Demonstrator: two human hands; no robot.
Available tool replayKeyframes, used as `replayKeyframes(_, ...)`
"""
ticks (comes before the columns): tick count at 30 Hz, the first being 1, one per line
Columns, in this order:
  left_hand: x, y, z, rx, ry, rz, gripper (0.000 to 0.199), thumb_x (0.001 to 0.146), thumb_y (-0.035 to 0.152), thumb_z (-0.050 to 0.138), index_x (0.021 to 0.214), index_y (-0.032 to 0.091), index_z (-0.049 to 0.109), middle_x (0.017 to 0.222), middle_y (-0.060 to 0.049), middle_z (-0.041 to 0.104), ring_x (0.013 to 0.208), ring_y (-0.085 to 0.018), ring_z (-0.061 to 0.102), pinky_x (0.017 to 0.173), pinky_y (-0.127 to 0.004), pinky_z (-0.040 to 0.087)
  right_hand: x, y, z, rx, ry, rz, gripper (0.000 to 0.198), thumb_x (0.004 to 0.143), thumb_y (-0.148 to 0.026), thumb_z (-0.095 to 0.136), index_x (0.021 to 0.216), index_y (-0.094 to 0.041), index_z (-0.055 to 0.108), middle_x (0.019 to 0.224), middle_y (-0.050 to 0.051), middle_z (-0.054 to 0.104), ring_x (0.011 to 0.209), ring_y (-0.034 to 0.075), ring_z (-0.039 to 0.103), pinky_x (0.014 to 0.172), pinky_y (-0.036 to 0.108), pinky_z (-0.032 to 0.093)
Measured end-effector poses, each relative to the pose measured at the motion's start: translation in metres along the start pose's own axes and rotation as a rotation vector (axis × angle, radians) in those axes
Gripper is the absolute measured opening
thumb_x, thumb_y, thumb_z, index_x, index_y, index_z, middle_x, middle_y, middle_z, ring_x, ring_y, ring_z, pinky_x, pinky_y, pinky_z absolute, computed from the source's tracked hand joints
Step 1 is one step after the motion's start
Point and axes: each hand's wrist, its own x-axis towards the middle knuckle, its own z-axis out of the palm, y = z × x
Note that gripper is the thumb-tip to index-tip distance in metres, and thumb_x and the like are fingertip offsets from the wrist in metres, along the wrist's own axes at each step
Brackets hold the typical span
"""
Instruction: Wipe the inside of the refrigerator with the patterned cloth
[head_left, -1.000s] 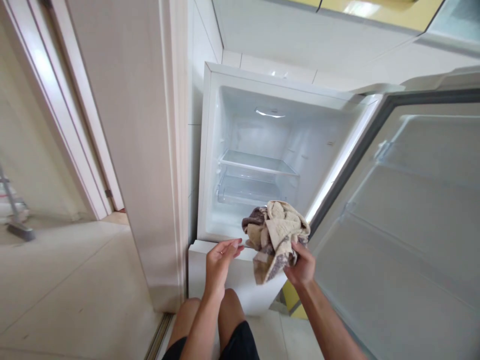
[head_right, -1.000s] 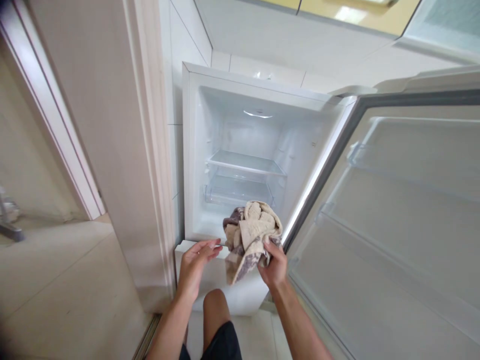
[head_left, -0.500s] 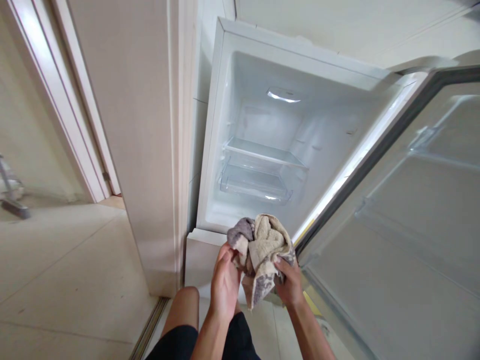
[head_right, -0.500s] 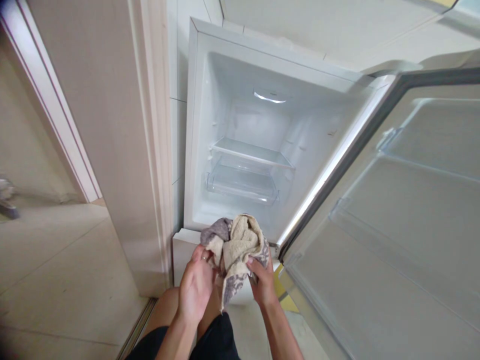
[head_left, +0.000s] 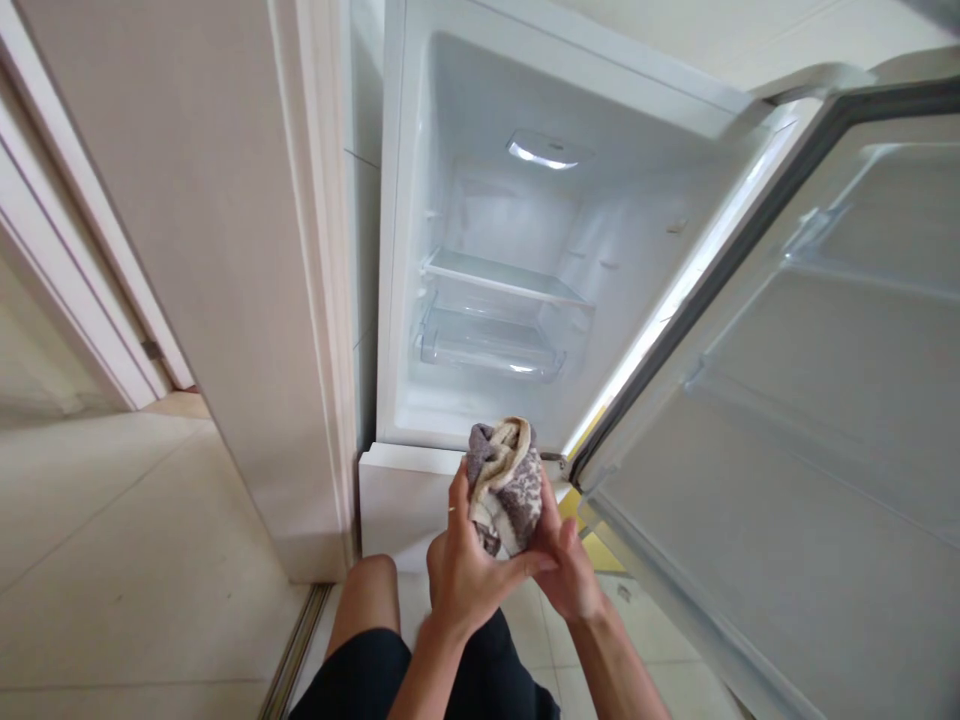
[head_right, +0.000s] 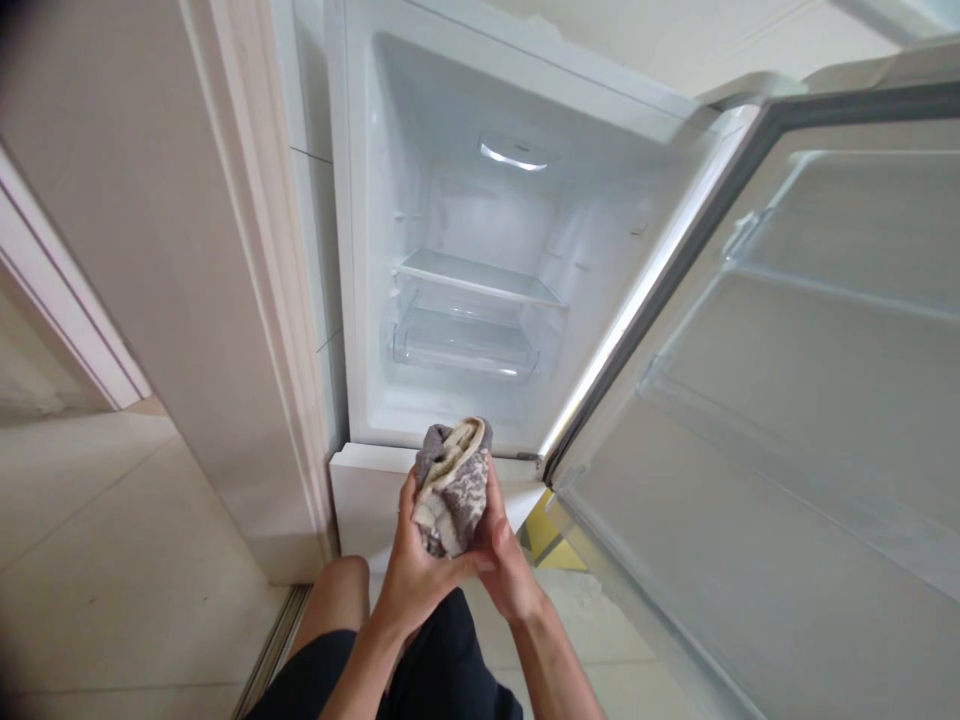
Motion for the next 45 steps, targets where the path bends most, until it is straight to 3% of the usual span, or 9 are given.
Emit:
replayKeyframes(5,-0.002,-0.007,-0.01,0.144,0.165,0.192,0.108,0.036,0.016,0.1,0.134,0.036,0.06,0.142,-0.004,0.067,0.143,-0.034,0.055,0.117,-0.039,0.048,-0.026,0.003,0.016,0.013,-0.073,0.07,0.101,0.072,-0.094,0.063,0.155,-0.039,0.051,0.17,0.002,0.035,0.159,0.032,0.029,0.129,0.053,0.023)
replayKeyframes(8,-0.004,-0.013,-0.02,0.214,0.251,0.179,0.09,0.043,0.024,0.099,0.126,0.034,0.064,0.132,-0.003,0.073,0.131,-0.033,0.065,0.113,-0.043,0.052,-0.044,0.004,0.008,-0.002,-0.1,0.064,0.092,0.076,-0.089,0.065,0.153,-0.041,0.053,0.171,0.003,0.032,0.161,0.03,0.022,0.127,0.054,0.025)
replayKeyframes(12,-0.004,-0.013,-0.03,0.224,0.233,0.134,0.063,0.058,0.035,0.094,0.115,0.027,0.069,0.116,-0.006,0.078,0.111,-0.029,0.073,0.1,-0.041,0.059,-0.076,-0.006,-0.018,-0.048,-0.071,0.077,0.085,0.08,-0.08,0.07,0.155,-0.044,0.05,0.165,0.01,0.044,0.154,0.035,0.038,0.119,0.063,0.036)
replayKeyframes(18,-0.007,0.003,-0.024,0.159,0.104,0.082,0.052,0.055,0.034,0.094,0.101,0.028,0.071,0.093,-0.002,0.078,0.098,-0.026,0.077,0.093,-0.038,0.062,-0.125,-0.046,-0.055,-0.239,0.348,0.004,0.076,0.078,-0.068,0.082,0.144,-0.034,0.063,0.145,0.018,0.064,0.129,0.04,0.065,0.106,0.065,0.049)
replayKeyframes(23,-0.013,0.004,-0.021,0.216,0.002,0.03,0.052,0.055,0.035,0.095,0.101,0.028,0.072,0.098,-0.002,0.079,0.101,-0.026,0.077,0.095,-0.038,0.062,-0.16,-0.087,-0.08,-0.349,0.716,-0.15,0.061,0.076,-0.058,0.086,0.127,-0.027,0.075,0.114,0.018,0.077,0.103,0.035,0.075,0.091,0.056,0.06)
replayKeyframes(32,-0.016,0.005,-0.008,0.203,0.048,-0.059,0.064,0.05,0.029,0.096,0.109,0.032,0.071,0.113,0.003,0.078,0.118,-0.025,0.073,0.111,-0.043,0.055,-0.213,-0.153,-0.113,-0.356,1.12,-0.645,0.041,0.071,-0.047,0.088,0.101,-0.023,0.076,0.087,0.005,0.076,0.075,0.017,0.072,0.071,0.03,0.061)
replayKeyframes(39,-0.026,-0.018,-0.008,0.261,0.156,-0.09,0.058,0.048,0.027,0.092,0.102,0.037,0.073,0.142,0.008,0.069,0.149,-0.034,0.048,0.122,-0.05,0.042,-0.267,-0.214,-0.185,-0.371,1.344,-0.92,0.037,0.073,-0.046,0.079,0.097,-0.021,0.069,0.078,-0.002,0.07,0.074,0.013,0.065,0.07,0.027,0.053)
replayKeyframes(42,-0.027,-0.032,-0.012,0.288,0.197,-0.104,0.057,0.044,0.025,0.092,0.097,0.036,0.074,0.142,0.008,0.07,0.146,-0.034,0.052,0.111,-0.045,0.053,-0.278,-0.236,-0.217,-0.372,1.381,-0.872,0.037,0.078,-0.05,0.073,0.103,-0.024,0.066,0.089,-0.002,0.07,0.084,0.014,0.066,0.081,0.031,0.052)
replayKeyframes(45,-0.023,-0.042,-0.016,0.269,0.289,-0.144,0.068,0.03,0.018,0.092,0.095,0.027,0.076,0.129,0.0,0.077,0.14,-0.037,0.057,0.077,-0.029,0.065,-0.275,-0.249,-0.245,-0.488,1.392,-0.791,0.041,0.08,-0.06,0.07,0.102,-0.025,0.065,0.096,-0.001,0.069,0.094,0.017,0.066,0.091,0.036,0.051)
